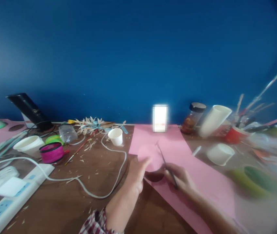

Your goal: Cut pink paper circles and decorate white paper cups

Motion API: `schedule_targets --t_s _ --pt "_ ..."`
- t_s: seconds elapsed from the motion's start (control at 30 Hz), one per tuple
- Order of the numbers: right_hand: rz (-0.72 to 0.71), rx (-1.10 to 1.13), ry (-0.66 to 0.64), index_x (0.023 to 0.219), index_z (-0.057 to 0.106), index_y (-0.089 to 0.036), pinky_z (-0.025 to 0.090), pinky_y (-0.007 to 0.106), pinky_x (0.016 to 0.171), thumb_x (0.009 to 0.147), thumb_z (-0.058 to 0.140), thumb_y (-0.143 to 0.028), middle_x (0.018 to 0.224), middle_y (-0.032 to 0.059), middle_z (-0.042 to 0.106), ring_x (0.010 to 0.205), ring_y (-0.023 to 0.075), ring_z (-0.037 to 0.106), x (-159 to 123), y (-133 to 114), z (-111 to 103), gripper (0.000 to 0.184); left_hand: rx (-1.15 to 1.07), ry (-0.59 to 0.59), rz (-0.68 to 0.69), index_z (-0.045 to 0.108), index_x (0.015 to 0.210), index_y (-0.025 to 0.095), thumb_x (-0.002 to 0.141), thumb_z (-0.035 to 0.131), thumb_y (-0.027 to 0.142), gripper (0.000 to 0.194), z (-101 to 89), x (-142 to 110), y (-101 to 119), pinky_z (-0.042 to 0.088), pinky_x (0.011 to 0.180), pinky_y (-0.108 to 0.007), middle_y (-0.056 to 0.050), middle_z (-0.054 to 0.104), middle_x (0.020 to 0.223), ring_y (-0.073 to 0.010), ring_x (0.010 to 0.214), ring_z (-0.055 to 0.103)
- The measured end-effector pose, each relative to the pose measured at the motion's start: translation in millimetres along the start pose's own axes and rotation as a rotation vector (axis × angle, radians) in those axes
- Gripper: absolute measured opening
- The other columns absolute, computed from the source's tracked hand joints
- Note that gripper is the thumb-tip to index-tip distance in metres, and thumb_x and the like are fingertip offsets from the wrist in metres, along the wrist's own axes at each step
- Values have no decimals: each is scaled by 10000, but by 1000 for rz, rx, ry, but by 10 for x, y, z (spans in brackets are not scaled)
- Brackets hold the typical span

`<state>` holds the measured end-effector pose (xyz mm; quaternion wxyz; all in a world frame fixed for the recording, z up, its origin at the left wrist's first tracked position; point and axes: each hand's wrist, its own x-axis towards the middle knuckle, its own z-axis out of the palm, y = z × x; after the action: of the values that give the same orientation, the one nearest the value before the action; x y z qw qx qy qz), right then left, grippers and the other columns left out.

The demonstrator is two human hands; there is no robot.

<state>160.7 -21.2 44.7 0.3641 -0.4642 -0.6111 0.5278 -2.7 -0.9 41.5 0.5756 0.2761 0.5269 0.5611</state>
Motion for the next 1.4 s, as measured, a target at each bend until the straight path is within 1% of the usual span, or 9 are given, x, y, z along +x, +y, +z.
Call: schedule_targets --t_s 0.37,0.47,0.57,0.63,0.73,0.9,1.1,1.23,1.4 --pt "-2 -12 30 970 684 -106 302 207 402 804 559 -582 594 20 562 472 95 401 21 84 6 520 -4 -11 -8 682 913 84 626 750 245 336 -10 -4 12 529 726 -349 -154 721 885 -275 827 681" --pt "14 -30 35 975 677 -109 303 204 399 807 559 -576 569 8 548 458 89 386 12 38 11 510 -43 -29 -35 667 973 82 636 769 290 409 0 -14 -8 534 736 -350 -170 714 931 -280 865 677" --pt "17 -30 17 946 686 -115 332 213 410 812 533 -593 659 52 625 478 102 417 4 -41 15 520 -106 -28 -77 629 1084 121 634 788 365 536 33 -42 -51 545 690 -336 -162 700 1013 -269 871 679" --pt "7 -16 6 924 691 -118 340 217 415 817 526 -588 715 74 652 486 105 426 3 -83 18 509 -129 -25 -106 622 1102 124 617 801 382 577 56 -63 -74 549 660 -333 -162 700 1015 -269 850 683" --pt "1 14 -6 929 684 -120 340 219 423 816 558 -546 686 57 632 474 96 404 5 -98 23 458 -120 12 -100 650 1044 85 587 818 371 564 74 -81 -81 548 663 -337 -166 716 920 -274 818 687" --pt "22 45 3 884 652 -119 292 205 422 805 596 -525 537 -22 490 464 89 384 2 -17 18 417 -87 67 -36 691 953 69 531 845 328 518 59 -65 -75 541 691 -347 -147 726 801 -275 769 690" --pt "-11 54 -41 959 633 -118 309 205 460 844 564 -505 660 5 550 534 97 419 -6 7 -17 410 4 4 -8 688 967 66 578 821 328 487 5 -18 -92 540 727 -362 -165 728 872 -289 809 691" --pt "-12 54 -36 980 642 -108 325 205 471 822 589 -511 712 30 590 564 107 439 -15 -24 -31 436 57 -36 5 684 971 51 604 806 340 483 -8 -16 -67 537 748 -396 -191 721 900 -314 841 685" --pt "0 34 -25 971 656 -109 337 205 467 823 592 -513 679 24 571 554 112 450 -19 -46 -41 436 61 3 -3 691 944 54 569 823 315 476 16 -33 -19 542 736 -401 -183 727 865 -314 817 688"
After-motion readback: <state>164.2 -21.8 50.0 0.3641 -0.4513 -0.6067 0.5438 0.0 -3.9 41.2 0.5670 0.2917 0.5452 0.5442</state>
